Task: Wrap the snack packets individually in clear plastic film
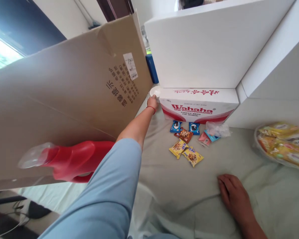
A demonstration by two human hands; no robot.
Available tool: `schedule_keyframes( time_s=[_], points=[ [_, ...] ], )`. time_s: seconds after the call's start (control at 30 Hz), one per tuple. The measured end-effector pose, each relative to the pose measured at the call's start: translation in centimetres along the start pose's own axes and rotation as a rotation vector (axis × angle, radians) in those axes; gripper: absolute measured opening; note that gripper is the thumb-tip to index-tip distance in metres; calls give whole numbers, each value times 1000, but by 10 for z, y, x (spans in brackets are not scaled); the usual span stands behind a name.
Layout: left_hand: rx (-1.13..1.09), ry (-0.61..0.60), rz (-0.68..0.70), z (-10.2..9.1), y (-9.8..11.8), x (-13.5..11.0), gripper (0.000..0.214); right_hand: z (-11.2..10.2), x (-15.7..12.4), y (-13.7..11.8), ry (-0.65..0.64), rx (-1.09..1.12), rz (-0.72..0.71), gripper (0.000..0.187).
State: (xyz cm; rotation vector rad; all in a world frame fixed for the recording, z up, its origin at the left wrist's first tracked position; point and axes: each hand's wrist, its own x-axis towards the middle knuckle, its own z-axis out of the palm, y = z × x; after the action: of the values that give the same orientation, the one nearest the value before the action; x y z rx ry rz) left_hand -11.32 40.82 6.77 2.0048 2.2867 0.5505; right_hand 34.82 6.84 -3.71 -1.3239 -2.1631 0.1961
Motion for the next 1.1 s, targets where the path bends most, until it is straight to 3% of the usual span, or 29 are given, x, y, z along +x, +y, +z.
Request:
schedule_keyframes(
  time_s=[0.17, 0.33, 0.4, 0.5, 0.57, 0.6, 0.67, 0.73, 0.77, 0.83, 0.9, 1.0, 1.1],
  points=[
    [-70, 47, -145, -12, 4, -53, 42, -1, 4, -5, 5, 23, 18, 20],
    [-68, 106, -119, -39, 11, -162, 30, 2, 7, -3, 5, 72, 39, 22],
    [-80, 108, -49, -49, 19, -219, 23, 0, 10, -4, 36, 113, 48, 21],
    [-128, 65, 105, -57, 36, -308, 16, -17, 19, -21, 216, 132, 102, 19],
    [-170, 43, 333, -61, 50, -359, 19, -36, 31, -45, 338, 143, 90, 19],
    [-179, 24, 408, -63, 57, -380, 20, -46, 39, -59, 338, 172, 40, 22],
    [-180, -21, 503, -65, 73, -412, 21, -59, 58, -89, 174, 266, -162, 31],
    [-174, -55, 567, -65, 86, -433, 20, -61, 75, -114, -170, 307, -369, 38],
    [-170, -64, 597, -64, 92, -439, 20, -58, 81, -124, -323, 281, -391, 42],
    [-162, -79, 644, -60, 98, -448, 20, -49, 89, -141, -543, 192, -339, 50],
    [-157, -95, 664, -56, 99, -453, 22, -40, 91, -154, -666, 78, -263, 57],
    [-186, -131, 646, -51, 92, -456, 24, -33, 89, -171, -791, -101, -162, 70],
    [-239, -136, 571, -48, 81, -456, 27, -33, 87, -177, -842, -172, -60, 54]
  ],
)
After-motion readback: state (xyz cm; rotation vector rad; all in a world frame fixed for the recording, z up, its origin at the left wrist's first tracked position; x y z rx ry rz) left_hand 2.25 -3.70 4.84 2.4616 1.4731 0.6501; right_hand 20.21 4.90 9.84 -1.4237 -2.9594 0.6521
